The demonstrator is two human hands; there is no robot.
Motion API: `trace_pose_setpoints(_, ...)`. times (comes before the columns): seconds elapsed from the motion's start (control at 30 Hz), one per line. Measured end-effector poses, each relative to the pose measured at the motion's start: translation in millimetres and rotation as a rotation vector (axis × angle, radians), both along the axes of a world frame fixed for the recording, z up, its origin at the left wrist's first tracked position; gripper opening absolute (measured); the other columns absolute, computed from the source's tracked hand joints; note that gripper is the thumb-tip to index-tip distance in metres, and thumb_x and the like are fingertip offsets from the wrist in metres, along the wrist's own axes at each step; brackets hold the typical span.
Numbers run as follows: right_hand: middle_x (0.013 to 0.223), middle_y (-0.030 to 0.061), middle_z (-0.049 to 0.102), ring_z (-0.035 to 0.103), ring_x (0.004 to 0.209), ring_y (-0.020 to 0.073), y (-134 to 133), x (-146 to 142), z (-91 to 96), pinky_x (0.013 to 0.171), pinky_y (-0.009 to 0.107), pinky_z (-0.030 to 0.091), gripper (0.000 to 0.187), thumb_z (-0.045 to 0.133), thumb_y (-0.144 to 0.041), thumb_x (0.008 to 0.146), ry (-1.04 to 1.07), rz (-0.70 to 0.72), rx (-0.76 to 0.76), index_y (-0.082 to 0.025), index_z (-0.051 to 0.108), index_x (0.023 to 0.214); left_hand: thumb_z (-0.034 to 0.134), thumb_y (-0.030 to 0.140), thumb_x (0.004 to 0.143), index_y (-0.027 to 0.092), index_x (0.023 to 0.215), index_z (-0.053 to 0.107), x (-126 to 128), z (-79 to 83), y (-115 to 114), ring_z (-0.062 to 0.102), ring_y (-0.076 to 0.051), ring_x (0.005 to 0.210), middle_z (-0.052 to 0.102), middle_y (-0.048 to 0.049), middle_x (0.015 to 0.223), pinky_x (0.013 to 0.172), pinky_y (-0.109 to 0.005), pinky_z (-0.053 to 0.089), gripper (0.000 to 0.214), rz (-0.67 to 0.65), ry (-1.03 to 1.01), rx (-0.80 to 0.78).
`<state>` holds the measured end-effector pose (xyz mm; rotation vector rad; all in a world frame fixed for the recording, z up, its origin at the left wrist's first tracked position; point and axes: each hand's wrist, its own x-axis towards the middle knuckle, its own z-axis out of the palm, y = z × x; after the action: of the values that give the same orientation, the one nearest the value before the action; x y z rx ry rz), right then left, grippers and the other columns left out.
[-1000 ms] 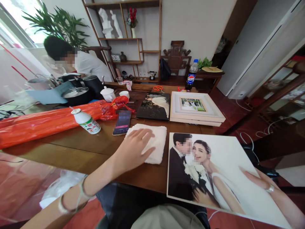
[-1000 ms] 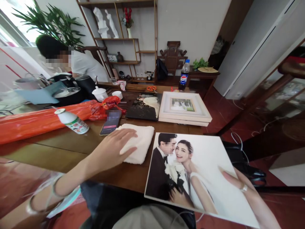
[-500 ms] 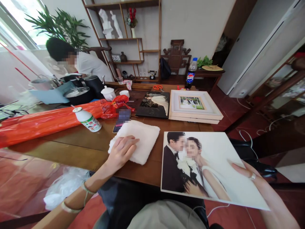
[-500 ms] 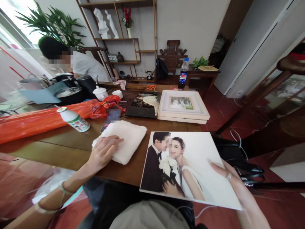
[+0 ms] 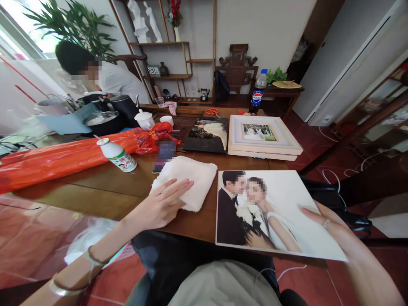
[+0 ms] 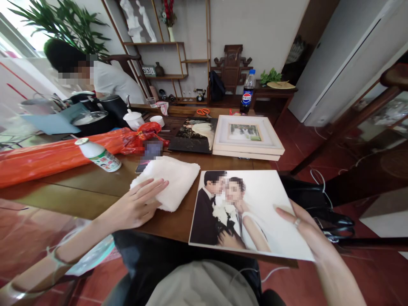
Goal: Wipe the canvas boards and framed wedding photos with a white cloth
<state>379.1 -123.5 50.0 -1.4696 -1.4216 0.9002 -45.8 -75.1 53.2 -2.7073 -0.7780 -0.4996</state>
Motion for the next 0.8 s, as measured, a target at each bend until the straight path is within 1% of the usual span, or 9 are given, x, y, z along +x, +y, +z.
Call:
trace_pose_setpoints(0.07,0.102,0.0111,0.075,0.073,0.086,0.0343,5,11,-3.1,0.069,0.042,0.061,0.030,0.060,-0.039,0.085,0.247,-0.044,-0.228,-0.031,0.066,0.113,0.049,0.011,0.089,0.017,0.088,0.069,11,2.7,5,0.036,-0.024,0.139,0.041,-0.0089,0.149,0.119,-0.044,0.026,0.021,-0.009,0.054,0.017)
trace_pose_setpoints(0.13,0.103,0.0103,0.075,0.072,0.087,0.0365,11,23,-5.5,0.066,0.041,0.061,0.033,0.070,-0.035,0.076,0.370,-0.069,-0.352,-0.030,0.070,0.108,0.042,0.005,0.090,0.015,0.105,0.067,22,3.1,10,0.035,-0.020,0.140,0.042,-0.0078,0.148,0.121,-0.041,0.022,0.031,-0.022,0.086,0.062)
trace_pose_setpoints(0.23,0.104,0.0097,0.075,0.073,0.087,0.0348,16,31,-8.7,0.063,0.036,0.061,0.035,0.073,-0.032,0.074,0.404,-0.079,-0.361,-0.029,0.070,0.108,0.036,-0.001,0.089,0.010,0.132,0.051,31,-2.3,16,0.038,-0.017,0.138,0.049,-0.0087,0.143,0.120,-0.036,0.026,0.047,-0.036,0.049,0.106)
trace_pose_setpoints(0.37,0.105,0.0106,0.075,0.073,0.088,0.0331,14,27,-10.3,0.064,0.033,0.060,0.037,0.071,-0.032,0.077,0.421,-0.047,-0.333,-0.026,0.067,0.113,0.038,0.009,0.093,0.007,0.142,0.036,28,-14.7,20,0.049,-0.021,0.130,0.056,-0.0143,0.135,0.108,-0.035,0.043,0.049,0.001,-0.108,0.129)
trace_pose_setpoints(0.5,0.105,0.0095,0.074,0.073,0.088,0.0302,14,22,-8.1,0.062,0.029,0.058,0.043,0.071,-0.034,0.078,0.357,-0.053,-0.348,-0.023,0.062,0.118,0.040,0.012,0.095,0.009,0.133,0.047,30,-20.4,22,0.053,-0.022,0.127,0.057,-0.0143,0.134,0.101,-0.035,0.048,0.040,0.023,-0.165,0.153)
trace_pose_setpoints(0.6,0.106,0.0068,0.074,0.072,0.089,0.0269,14,21,-6.0,0.063,0.026,0.057,0.050,0.072,-0.032,0.076,0.312,-0.053,-0.372,-0.022,0.058,0.123,0.040,0.008,0.093,0.012,0.105,0.063,39,-16.6,23,0.051,-0.024,0.128,0.046,-0.0139,0.145,0.095,-0.035,0.050,0.026,0.063,-0.057,0.165)
trace_pose_setpoints(0.67,0.108,0.0059,0.074,0.072,0.090,0.0255,14,20,-5.1,0.064,0.025,0.056,0.053,0.073,-0.032,0.075,0.311,-0.047,-0.373,-0.022,0.056,0.124,0.043,0.007,0.093,0.013,0.090,0.065,45,-11.7,22,0.050,-0.027,0.128,0.036,-0.0131,0.151,0.090,-0.038,0.051,0.024,0.096,0.070,0.164)
trace_pose_setpoints(0.73,0.109,0.0063,0.073,0.071,0.090,0.0257,13,18,-4.5,0.065,0.027,0.056,0.055,0.074,-0.034,0.074,0.299,-0.055,-0.360,-0.023,0.056,0.125,0.045,0.005,0.091,0.014,0.088,0.066,48,-7.5,22,0.050,-0.028,0.126,0.033,-0.0106,0.153,0.086,-0.040,0.051,0.022,0.122,0.177,0.160)
trace_pose_setpoints(0.8,0.112,0.0076,0.072,0.071,0.092,0.0268,12,14,-4.4,0.068,0.029,0.057,0.059,0.074,-0.037,0.073,0.271,-0.082,-0.332,-0.023,0.055,0.127,0.046,0.002,0.088,0.016,0.089,0.066,48,-5.6,24,0.054,-0.027,0.120,0.039,-0.0069,0.150,0.082,-0.040,0.050,0.025,0.133,0.189,0.177)
